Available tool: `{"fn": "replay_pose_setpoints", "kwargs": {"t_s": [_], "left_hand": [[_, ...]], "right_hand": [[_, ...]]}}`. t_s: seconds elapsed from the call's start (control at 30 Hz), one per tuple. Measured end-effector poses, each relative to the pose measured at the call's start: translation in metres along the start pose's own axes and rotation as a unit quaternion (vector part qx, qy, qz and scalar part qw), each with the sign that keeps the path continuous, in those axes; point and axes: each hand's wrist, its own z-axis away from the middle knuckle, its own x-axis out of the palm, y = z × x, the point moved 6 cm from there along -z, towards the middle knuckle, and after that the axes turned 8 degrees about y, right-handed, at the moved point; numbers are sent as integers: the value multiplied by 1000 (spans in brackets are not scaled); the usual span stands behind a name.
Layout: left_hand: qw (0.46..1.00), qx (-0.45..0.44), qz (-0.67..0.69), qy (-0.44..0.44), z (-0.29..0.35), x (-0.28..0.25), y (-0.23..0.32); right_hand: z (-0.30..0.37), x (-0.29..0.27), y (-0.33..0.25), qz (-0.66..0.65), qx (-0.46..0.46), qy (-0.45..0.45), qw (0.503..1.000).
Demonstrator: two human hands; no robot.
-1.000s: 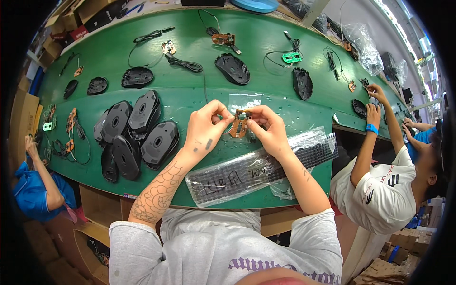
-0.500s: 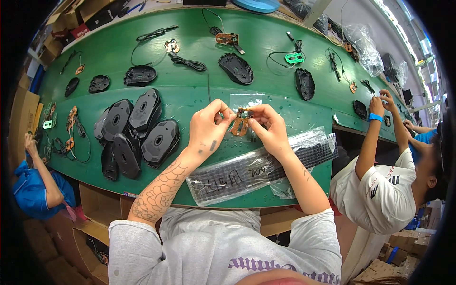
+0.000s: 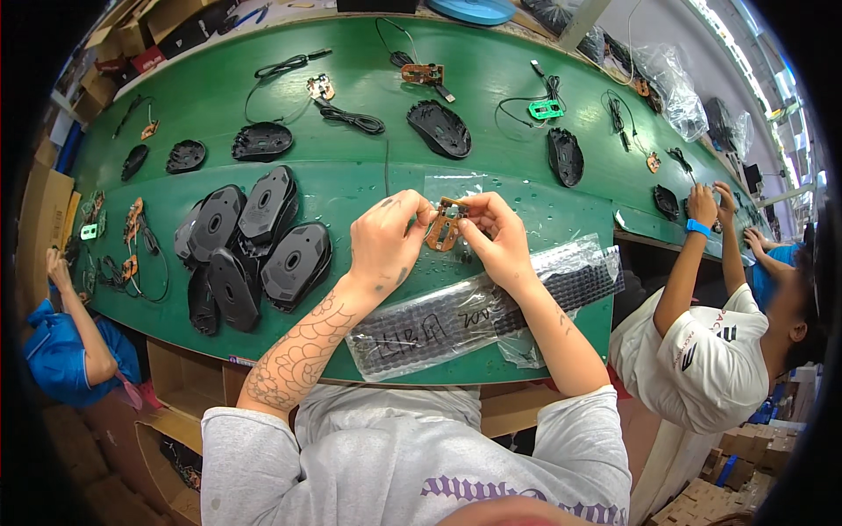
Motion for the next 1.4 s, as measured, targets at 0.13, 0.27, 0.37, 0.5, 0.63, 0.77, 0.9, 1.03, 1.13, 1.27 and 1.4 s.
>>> {"fn": "replay_pose_setpoints", "kwargs": {"t_s": [0.13,0.27,0.37,0.5,0.63,0.77,0.9,1.03,1.13,1.27,1.4], "left_hand": [[997,-65,30,-7,0,-1,-4],[995,-86,43,-13,0,0,-6],[994,-96,49,-17,0,1,-8],[993,-100,54,-21,-1,0,-6],[981,-162,80,-66,-3,2,-10],[956,-229,159,-87,-4,-3,-17],[947,-222,180,-146,-2,8,-18],[983,-111,113,-90,-1,0,-20],[977,-146,134,-77,-7,-19,-17],[962,-151,228,-7,-67,-89,24],[971,-181,158,13,-185,-140,-44]], "right_hand": [[-1,1,-1,6,-13,1,1000],[0,0,0,5,-13,-1,1000],[0,0,1,4,-11,-1,1000],[1,0,1,3,-10,2,1000],[0,0,-1,1,-9,-9,1000],[-1,3,3,-25,-25,-5,999],[2,3,-6,-47,-52,-15,997],[2,10,-11,-69,-29,-5,997],[2,17,-20,-126,2,-1,992],[-2,3,-5,-40,-2,-24,999],[7,9,-8,38,-40,-44,998]]}}
